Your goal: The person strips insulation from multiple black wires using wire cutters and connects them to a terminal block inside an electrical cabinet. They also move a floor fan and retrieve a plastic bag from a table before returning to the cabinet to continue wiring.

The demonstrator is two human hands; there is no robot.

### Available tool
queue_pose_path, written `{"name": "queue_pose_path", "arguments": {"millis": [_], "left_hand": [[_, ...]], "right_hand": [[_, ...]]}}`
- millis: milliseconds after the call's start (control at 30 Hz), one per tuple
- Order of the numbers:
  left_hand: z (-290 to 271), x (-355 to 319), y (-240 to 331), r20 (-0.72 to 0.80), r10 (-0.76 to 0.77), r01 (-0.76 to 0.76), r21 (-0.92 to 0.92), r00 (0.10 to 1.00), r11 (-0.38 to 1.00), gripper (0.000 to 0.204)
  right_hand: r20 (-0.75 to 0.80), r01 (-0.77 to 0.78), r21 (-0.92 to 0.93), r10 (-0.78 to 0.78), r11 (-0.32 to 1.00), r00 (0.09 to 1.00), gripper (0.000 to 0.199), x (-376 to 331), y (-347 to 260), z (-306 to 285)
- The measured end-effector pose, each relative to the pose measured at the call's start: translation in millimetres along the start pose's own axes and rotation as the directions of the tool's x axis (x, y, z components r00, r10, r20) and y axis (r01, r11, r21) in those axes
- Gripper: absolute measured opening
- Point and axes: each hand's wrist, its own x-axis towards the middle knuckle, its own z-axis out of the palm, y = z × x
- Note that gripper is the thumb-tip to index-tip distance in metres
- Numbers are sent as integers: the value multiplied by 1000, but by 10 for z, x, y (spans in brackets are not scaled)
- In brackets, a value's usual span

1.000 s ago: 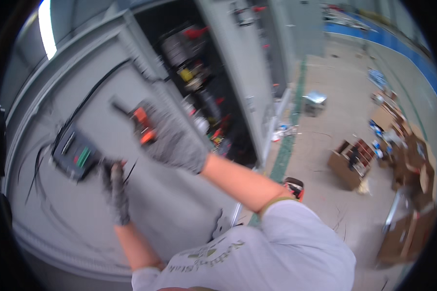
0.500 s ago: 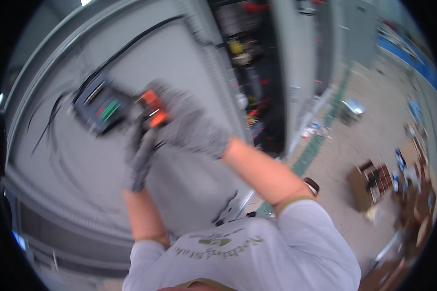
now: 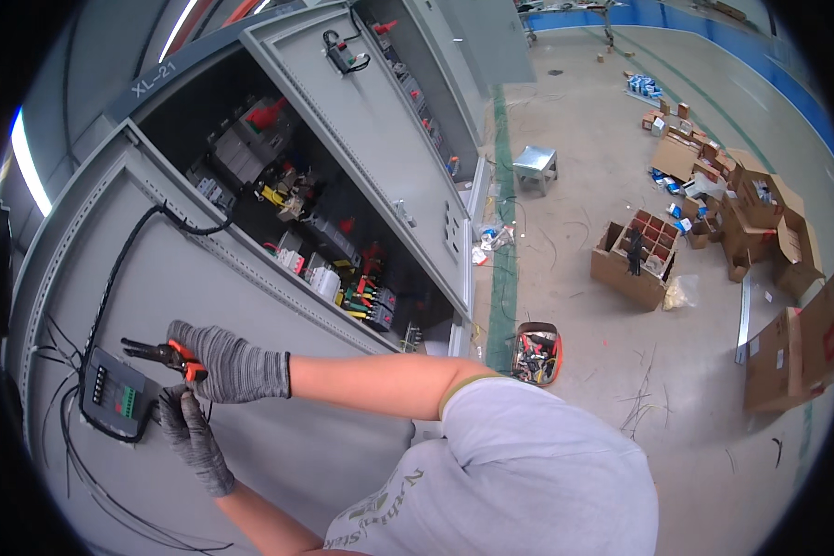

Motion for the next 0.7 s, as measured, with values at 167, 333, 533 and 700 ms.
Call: {"name": "queue_pose_path", "arguments": {"millis": [167,333,533,700], "left_hand": [[131,21,-82,-55,45,-43,27,998,999,10],[74,-119,-126,-105,108,-93,140,989,986,9],[-65,-217,52,-64,334,-305,273,940,912,56],[-274,-413,40,-141,501,-482,150,854,863,70]], "right_hand": [[-110,17,-78,-26,997,994,35,-228,93,-273],[0,-209,-82,210,974,978,28,-737,240,-610],[-111,-430,-212,415,878,903,43,-1981,638,-1030],[-193,-781,-216,759,586,622,36,-3231,263,-1324]]}}
